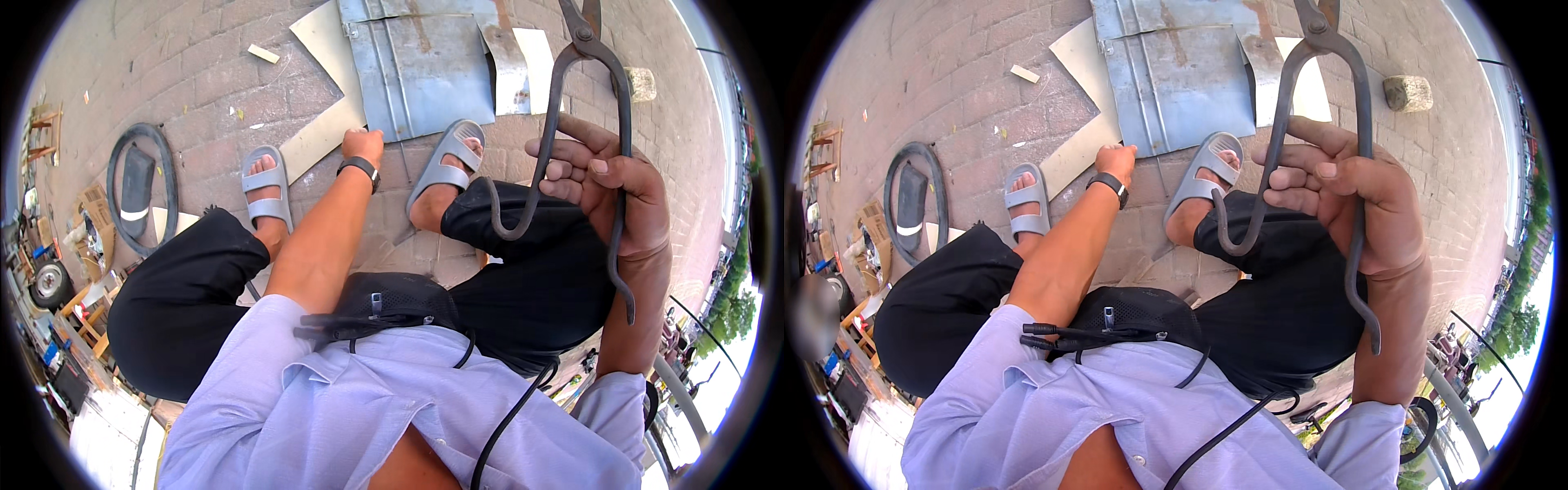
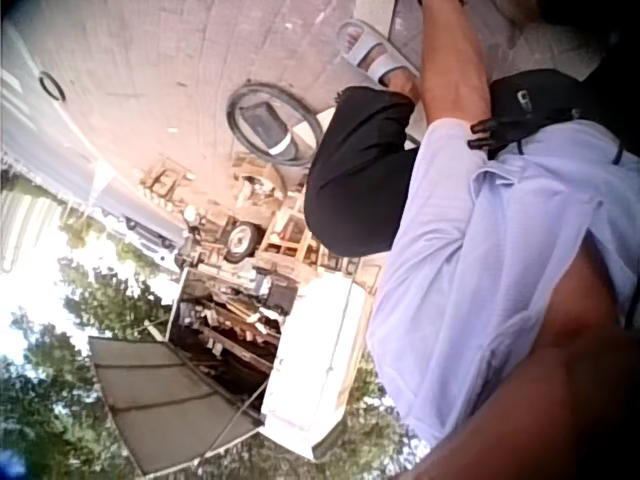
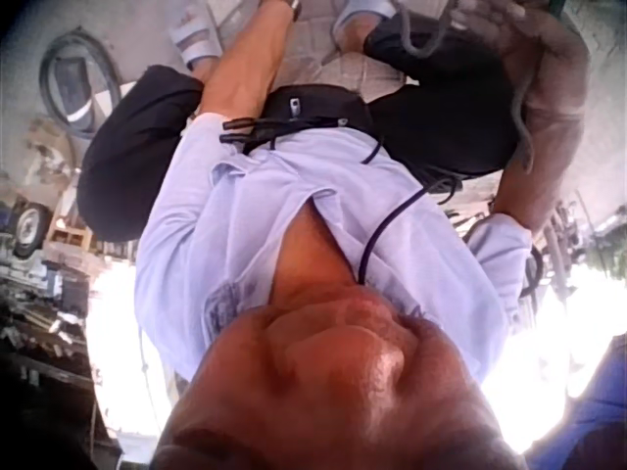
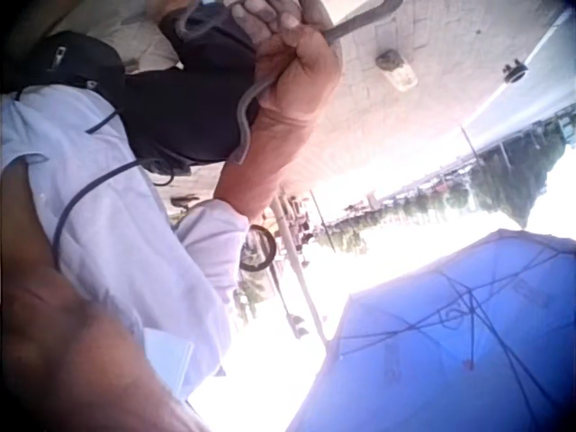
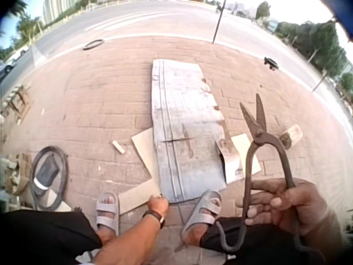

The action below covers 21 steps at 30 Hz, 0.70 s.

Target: The person sits on the ground and uses large metal shears to cut a rectangular sheet of galvanized metal. They hold the sheet steady with one hand while operating the shears with the other to trim the edges and separate a smaller piece.

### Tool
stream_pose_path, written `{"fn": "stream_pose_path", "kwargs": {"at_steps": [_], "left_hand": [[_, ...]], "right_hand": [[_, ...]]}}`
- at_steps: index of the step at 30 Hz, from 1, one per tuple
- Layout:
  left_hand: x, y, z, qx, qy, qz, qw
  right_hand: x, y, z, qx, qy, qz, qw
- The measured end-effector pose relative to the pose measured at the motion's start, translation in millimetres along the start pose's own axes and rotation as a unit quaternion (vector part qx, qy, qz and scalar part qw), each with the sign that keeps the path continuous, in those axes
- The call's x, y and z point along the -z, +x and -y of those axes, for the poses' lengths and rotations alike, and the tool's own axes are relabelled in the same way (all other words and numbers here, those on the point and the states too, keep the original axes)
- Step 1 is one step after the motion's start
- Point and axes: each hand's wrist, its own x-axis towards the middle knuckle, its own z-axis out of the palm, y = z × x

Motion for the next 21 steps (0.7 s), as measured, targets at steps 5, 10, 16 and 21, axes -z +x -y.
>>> {"fn": "stream_pose_path", "kwargs": {"at_steps": [5, 10, 16, 21], "left_hand": [[3, -10, -12, 0.029, -0.044, 0.047, 0.998], [5, -22, -32, 0.061, -0.197, 0.131, 0.97], [12, -47, -62, 0.044, -0.262, 0.157, 0.951], [28, -53, -119, 0.064, -0.389, 0.188, 0.9]], "right_hand": [[-6, 5, 2, 0.023, -0.006, 0.041, 0.999], [-4, 2, 8, 0.058, 0.012, 0.075, 0.995], [4, -4, 14, 0.115, 0.03, 0.091, 0.989], [25, -11, 15, 0.134, 0.03, 0.104, 0.985]]}}
